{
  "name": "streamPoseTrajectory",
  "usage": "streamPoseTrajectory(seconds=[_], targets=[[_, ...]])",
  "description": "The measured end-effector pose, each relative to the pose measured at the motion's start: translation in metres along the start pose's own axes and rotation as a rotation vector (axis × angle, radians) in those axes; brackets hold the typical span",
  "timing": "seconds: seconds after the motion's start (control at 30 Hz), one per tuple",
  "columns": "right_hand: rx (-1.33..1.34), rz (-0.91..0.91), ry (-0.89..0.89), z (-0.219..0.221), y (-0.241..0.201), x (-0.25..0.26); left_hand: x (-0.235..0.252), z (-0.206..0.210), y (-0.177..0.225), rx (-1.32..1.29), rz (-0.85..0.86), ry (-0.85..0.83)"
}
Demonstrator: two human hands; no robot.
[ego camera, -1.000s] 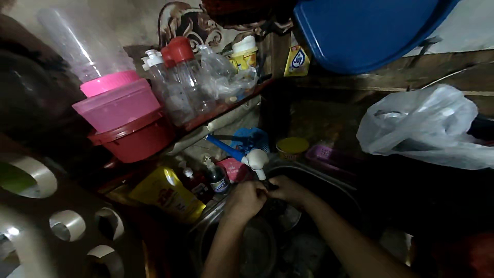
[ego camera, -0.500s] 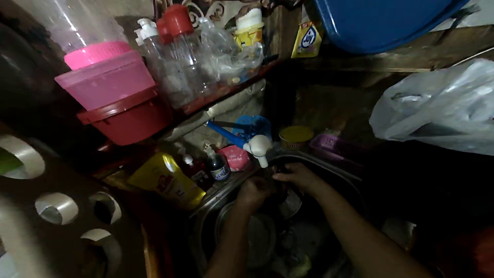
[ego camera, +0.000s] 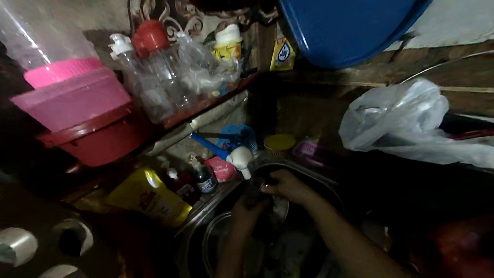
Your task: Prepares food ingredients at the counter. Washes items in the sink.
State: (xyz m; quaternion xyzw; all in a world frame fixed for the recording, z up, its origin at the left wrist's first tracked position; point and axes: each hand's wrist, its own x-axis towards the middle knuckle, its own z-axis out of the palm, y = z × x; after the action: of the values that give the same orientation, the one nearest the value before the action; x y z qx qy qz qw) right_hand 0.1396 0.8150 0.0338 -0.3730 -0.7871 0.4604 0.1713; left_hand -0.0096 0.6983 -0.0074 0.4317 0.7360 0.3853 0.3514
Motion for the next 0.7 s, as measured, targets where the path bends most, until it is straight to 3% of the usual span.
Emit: streamPoseTrajectory(seconds=[0.17, 0.3, 0.4, 0.53, 0.7], targets=[[-0.187, -0.211, -0.136, 0.017, -0.003, 0.013, 0.006, -0.011, -0.005, 0.156, 0.102, -0.006], [-0.201, -0.080, -0.120, 0.014, -0.023, 0.013, 0.002, -0.016, -0.009, 0.162, 0.152, 0.008], [-0.196, 0.065, -0.060, 0.001, -0.038, 0.004, 0.003, -0.019, -0.018, 0.146, 0.109, -0.084], [-0.238, 0.073, -0.085, -0.017, -0.042, -0.006, 0.011, -0.018, -0.011, 0.012, 0.188, -0.160], [-0.159, 0.087, -0.101, -0.015, -0.040, -0.007, 0.014, -0.022, 0.027, 0.007, 0.195, -0.130]])
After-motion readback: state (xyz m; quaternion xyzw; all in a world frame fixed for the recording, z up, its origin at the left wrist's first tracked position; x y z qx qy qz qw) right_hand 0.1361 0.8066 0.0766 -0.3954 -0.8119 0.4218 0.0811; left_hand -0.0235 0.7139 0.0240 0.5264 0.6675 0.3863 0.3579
